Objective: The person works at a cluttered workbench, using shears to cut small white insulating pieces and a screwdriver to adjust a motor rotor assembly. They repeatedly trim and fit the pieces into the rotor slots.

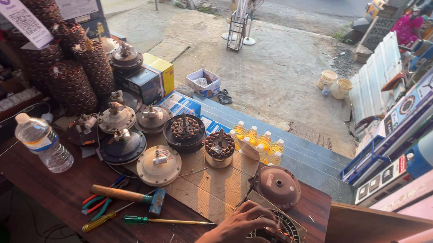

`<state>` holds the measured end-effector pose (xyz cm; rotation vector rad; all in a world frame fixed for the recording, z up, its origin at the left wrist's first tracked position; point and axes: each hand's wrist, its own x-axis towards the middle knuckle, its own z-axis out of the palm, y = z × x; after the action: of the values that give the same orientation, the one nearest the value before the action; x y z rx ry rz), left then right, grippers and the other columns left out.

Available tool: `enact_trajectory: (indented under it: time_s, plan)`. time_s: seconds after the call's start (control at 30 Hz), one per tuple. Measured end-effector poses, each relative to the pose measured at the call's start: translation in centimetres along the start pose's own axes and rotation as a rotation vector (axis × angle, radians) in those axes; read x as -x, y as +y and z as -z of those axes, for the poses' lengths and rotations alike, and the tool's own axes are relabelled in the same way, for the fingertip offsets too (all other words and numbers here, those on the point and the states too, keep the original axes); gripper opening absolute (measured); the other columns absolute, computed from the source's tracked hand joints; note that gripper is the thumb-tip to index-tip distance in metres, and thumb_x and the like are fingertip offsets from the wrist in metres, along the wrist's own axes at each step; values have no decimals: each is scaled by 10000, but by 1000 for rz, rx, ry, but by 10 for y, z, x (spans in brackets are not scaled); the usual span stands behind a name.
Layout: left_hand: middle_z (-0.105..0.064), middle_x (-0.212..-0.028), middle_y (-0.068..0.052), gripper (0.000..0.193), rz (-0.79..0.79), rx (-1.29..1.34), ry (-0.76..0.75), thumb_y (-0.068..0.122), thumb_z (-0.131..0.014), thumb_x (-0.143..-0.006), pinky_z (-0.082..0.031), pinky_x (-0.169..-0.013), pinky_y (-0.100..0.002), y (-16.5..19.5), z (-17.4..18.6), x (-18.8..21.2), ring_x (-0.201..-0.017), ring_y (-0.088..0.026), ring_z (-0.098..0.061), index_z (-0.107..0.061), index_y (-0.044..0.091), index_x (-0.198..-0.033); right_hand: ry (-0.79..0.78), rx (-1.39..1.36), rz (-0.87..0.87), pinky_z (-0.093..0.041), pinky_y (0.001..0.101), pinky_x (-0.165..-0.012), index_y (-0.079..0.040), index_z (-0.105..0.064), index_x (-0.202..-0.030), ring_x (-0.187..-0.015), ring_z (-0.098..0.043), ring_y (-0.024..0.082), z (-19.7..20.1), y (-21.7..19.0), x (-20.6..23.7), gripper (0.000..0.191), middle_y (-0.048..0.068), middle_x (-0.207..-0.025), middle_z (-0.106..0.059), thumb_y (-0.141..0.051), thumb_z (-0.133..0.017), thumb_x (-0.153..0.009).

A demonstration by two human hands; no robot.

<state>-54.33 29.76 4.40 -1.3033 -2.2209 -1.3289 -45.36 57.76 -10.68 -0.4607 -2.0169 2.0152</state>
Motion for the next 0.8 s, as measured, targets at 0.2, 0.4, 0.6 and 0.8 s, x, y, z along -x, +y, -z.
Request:
enact_trajectory:
  time_s: [0.2,0.4,0.6,0.8]
  plan:
    - [-606,-1428,-74,818,-44,34,-259,222,-843,-771,-373,-1166,-459,-20,-9,-15,-1387,-305,-502,-491,209,-1509,61,-12,-21,-629,388,-668,33,-637,-1116,-673,-733,238,4,-6,16,222,219,-855,-771,-13,-684,-903]
    - [-744,-1221,-14,792,169,231,-143,98,-835,-829,-510,-1107,-381,-46,-41,-2,-1279,-241,-606,-496,204,-1536,75,-35,-83,-615,379,-628,45,-716,-1059,-627,-713,227,15,9,40,175,202,-846,-783,-2,-704,-891]
    - [-756,-1171,-32,836,124,402,-9,46,-859,-810,-540,-1075,-365,-58,-61,-2,-1263,-217,-681,-453,160,-1532,44,-29,-178,-628,372,-630,22,-727,-1019,-666,-703,199,17,4,47,141,155,-855,-765,-4,-677,-890]
    - [-770,-1106,-31,879,167,423,81,-12,-866,-764,-601,-996,-355,-53,-63,-4,-1128,-191,-737,-474,152,-1533,17,-40,-6,-547,304,-651,20,-687,-1007,-698,-659,157,-4,-63,68,104,111,-871,-727,29,-648,-911]
